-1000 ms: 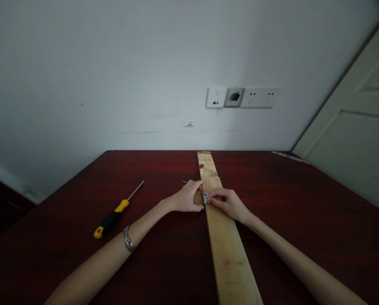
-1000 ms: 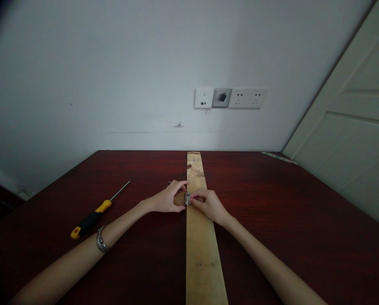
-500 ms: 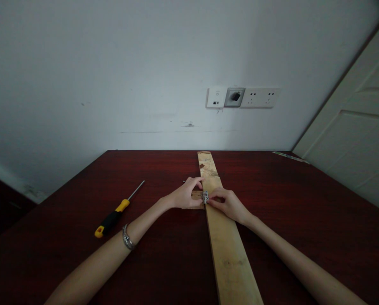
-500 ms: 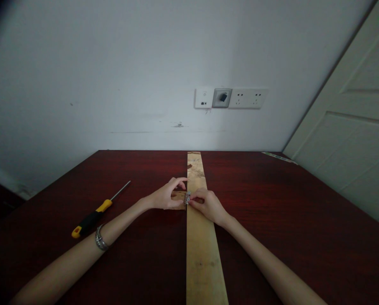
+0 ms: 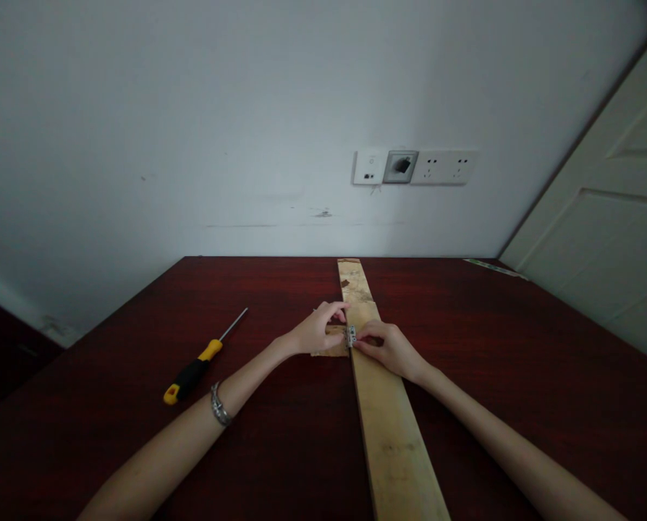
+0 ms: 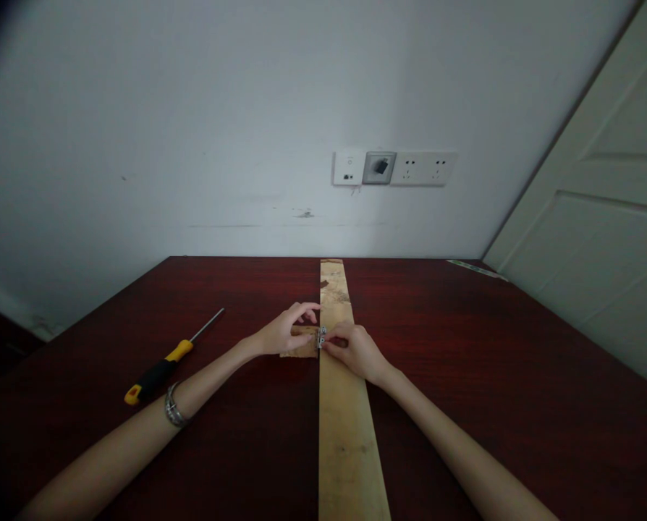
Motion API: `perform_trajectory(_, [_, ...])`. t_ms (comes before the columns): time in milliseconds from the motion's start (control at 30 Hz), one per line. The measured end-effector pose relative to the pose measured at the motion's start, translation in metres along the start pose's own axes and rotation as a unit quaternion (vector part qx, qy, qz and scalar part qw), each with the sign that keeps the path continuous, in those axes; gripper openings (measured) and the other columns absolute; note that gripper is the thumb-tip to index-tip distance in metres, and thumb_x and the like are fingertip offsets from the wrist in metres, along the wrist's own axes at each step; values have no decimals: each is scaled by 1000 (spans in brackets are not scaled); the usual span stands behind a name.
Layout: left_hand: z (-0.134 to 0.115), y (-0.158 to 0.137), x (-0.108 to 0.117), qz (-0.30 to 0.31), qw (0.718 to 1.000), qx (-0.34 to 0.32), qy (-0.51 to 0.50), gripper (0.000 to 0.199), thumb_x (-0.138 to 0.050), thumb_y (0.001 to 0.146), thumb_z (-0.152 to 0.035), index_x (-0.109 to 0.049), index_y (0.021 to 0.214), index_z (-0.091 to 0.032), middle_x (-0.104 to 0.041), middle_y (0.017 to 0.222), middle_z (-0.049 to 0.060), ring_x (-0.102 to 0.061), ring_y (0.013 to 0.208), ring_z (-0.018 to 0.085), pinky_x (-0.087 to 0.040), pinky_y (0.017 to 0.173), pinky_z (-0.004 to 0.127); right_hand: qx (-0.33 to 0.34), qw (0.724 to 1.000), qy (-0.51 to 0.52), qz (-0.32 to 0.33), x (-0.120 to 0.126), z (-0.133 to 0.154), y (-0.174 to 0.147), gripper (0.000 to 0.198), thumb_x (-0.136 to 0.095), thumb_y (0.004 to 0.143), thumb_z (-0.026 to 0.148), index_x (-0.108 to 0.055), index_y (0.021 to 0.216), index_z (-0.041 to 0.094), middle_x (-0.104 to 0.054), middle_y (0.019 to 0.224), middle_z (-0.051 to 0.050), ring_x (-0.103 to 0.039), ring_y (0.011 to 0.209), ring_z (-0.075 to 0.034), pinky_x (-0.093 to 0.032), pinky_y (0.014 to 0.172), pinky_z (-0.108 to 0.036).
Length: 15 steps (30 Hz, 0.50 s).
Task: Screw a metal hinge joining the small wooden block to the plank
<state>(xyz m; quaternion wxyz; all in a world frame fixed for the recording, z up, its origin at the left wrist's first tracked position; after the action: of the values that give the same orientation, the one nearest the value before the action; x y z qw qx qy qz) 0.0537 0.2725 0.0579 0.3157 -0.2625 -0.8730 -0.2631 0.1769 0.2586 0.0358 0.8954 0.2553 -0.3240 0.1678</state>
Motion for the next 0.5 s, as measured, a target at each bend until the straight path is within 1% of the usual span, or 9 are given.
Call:
perform_trajectory(233, [1, 0, 1, -4, 1000, 3, 10, 55, -58, 70, -15, -45, 123, -21, -54, 98, 5, -49, 95, 20, -38, 91, 38, 6, 1000, -15, 10, -1, 2, 1, 14, -58, 80, 27, -69, 82, 19, -65, 77, -4, -56, 69, -15, -44, 65, -27])
perform_trajectory(333, [1, 0, 1, -1, 1000, 4, 15, 54, -58, 70, -15, -46, 122, -21, -55, 97, 5, -49, 95, 20, -39, 90, 37, 1, 1000, -4, 6, 0, 2, 1, 13, -59, 79, 28, -69, 79, 19, -64, 75, -3, -56, 68, -15, -44, 64, -27])
perform_trajectory(500, [3, 0, 3, -4, 1000, -2, 7, 52, -57, 70, -15, -46, 121, -20, -55, 98, 5, -50, 95, 19, -40, 89, 36, -14, 1000, 5, 4, 1, 2, 1, 11, -62, 75, 26, -69, 79, 19, -64, 73, -3, -55, 66, -14, -43, 62, -26])
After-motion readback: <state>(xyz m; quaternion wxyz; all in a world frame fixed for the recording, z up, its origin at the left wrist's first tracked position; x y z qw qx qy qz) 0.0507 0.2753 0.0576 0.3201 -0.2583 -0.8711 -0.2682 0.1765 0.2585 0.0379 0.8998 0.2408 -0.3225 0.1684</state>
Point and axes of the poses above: each hand's wrist, its own y-axis towards the middle knuckle, its own x-axis out of the back of the hand, z = x × y, the point moved 8 cm from there along y, towards the middle knuckle
